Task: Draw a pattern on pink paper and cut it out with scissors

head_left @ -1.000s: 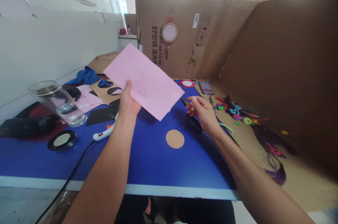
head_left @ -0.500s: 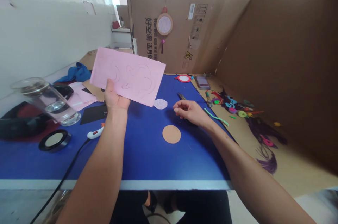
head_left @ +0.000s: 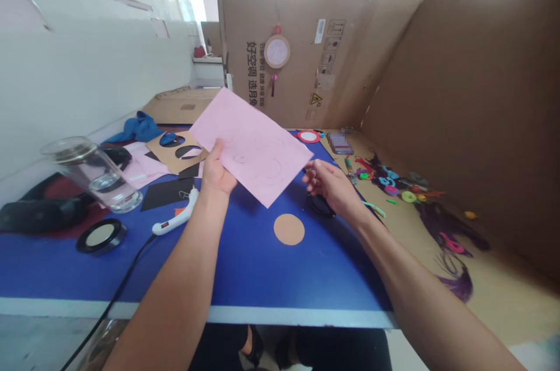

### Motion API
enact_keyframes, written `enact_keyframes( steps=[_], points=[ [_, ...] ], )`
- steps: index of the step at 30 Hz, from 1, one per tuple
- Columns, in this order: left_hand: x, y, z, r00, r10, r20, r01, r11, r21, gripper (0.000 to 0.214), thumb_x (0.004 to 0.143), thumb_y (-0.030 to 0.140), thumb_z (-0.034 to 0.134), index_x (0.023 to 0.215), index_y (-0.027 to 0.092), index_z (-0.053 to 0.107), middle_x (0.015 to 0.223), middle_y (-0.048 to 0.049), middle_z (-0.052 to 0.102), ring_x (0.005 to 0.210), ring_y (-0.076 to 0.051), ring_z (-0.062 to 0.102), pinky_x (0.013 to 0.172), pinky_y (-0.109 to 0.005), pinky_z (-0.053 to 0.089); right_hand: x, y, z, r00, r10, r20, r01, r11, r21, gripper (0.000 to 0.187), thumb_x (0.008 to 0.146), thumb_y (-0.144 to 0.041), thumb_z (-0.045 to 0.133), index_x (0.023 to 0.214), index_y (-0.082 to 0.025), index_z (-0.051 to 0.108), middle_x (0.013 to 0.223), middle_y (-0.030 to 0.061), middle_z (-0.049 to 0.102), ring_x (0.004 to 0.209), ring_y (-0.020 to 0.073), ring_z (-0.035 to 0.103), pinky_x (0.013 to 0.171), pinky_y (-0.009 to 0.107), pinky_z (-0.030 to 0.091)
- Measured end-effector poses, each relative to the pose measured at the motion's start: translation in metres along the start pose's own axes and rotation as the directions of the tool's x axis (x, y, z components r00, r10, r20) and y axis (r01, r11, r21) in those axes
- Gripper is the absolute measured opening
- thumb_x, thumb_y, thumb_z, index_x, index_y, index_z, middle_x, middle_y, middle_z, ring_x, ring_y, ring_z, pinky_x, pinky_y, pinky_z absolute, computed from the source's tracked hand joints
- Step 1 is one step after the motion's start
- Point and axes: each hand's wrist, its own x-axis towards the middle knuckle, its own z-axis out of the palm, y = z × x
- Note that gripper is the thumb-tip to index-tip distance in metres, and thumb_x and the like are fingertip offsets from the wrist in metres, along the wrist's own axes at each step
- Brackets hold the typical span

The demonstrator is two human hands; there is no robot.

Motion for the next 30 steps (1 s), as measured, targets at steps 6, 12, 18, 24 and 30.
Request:
enact_keyframes(
  steps=[6, 12, 18, 24, 30],
  points=[
    [-0.006, -0.022, 0.001, 0.978, -0.187, 0.095, 0.183, 0.982, 0.054, 0.05, 0.107, 0.036, 0.062, 0.152, 0.014, 0.065, 0.145, -0.0215, 0.075, 0.149, -0.045, 0.06, 0.127, -0.068, 0.044, -0.002, -0.003, 0.001, 0.997, -0.07, -0.025, 0.069, 0.997, -0.039, 0.06, 0.09, -0.085, 0.068, 0.093, -0.025, 0.075, 0.077, 0.0031, 0.066, 0.066, 0.0194, 0.059, 0.054, 0.03, 0.049],
    [-0.005, -0.028, -0.003, 0.968, -0.232, 0.095, 0.226, 0.972, 0.07, 0.047, 0.106, 0.035, 0.065, 0.146, 0.009, 0.069, 0.14, -0.0249, 0.076, 0.147, -0.045, 0.062, 0.127, -0.067, 0.045, -0.002, 0.004, 0.002, 0.991, -0.127, -0.028, 0.122, 0.982, -0.142, 0.054, 0.09, -0.08, 0.073, 0.087, -0.025, 0.072, 0.072, 0.0007, 0.057, 0.065, 0.0192, 0.053, 0.051, 0.03, 0.046],
    [-0.006, -0.03, -0.002, 0.971, -0.22, 0.094, 0.215, 0.975, 0.061, 0.048, 0.104, 0.033, 0.068, 0.147, 0.011, 0.068, 0.139, -0.0243, 0.077, 0.145, -0.046, 0.063, 0.125, -0.068, 0.046, -0.003, 0.004, 0.004, 0.993, -0.119, 0.017, 0.12, 0.973, -0.196, 0.053, 0.092, -0.077, 0.071, 0.09, -0.024, 0.072, 0.073, 0.0002, 0.058, 0.062, 0.0179, 0.051, 0.05, 0.03, 0.044],
    [-0.009, -0.031, 0.002, 0.967, -0.235, 0.099, 0.229, 0.971, 0.065, 0.05, 0.106, 0.033, 0.065, 0.151, 0.011, 0.066, 0.14, -0.0243, 0.077, 0.146, -0.046, 0.063, 0.125, -0.069, 0.046, -0.005, 0.002, 0.005, 0.993, -0.117, 0.015, 0.117, 0.967, -0.225, 0.058, 0.091, -0.081, 0.07, 0.088, -0.023, 0.071, 0.071, 0.0007, 0.059, 0.061, 0.0175, 0.051, 0.051, 0.03, 0.043],
    [-0.011, -0.032, 0.004, 0.965, -0.239, 0.107, 0.233, 0.97, 0.066, 0.052, 0.105, 0.032, 0.066, 0.154, 0.013, 0.065, 0.144, -0.0239, 0.075, 0.146, -0.046, 0.062, 0.126, -0.07, 0.045, -0.003, 0.005, 0.004, 0.993, -0.115, 0.028, 0.118, 0.967, -0.225, 0.053, 0.093, -0.077, 0.07, 0.089, -0.024, 0.072, 0.076, 0.0028, 0.066, 0.067, 0.0205, 0.058, 0.057, 0.032, 0.046]
  ],
)
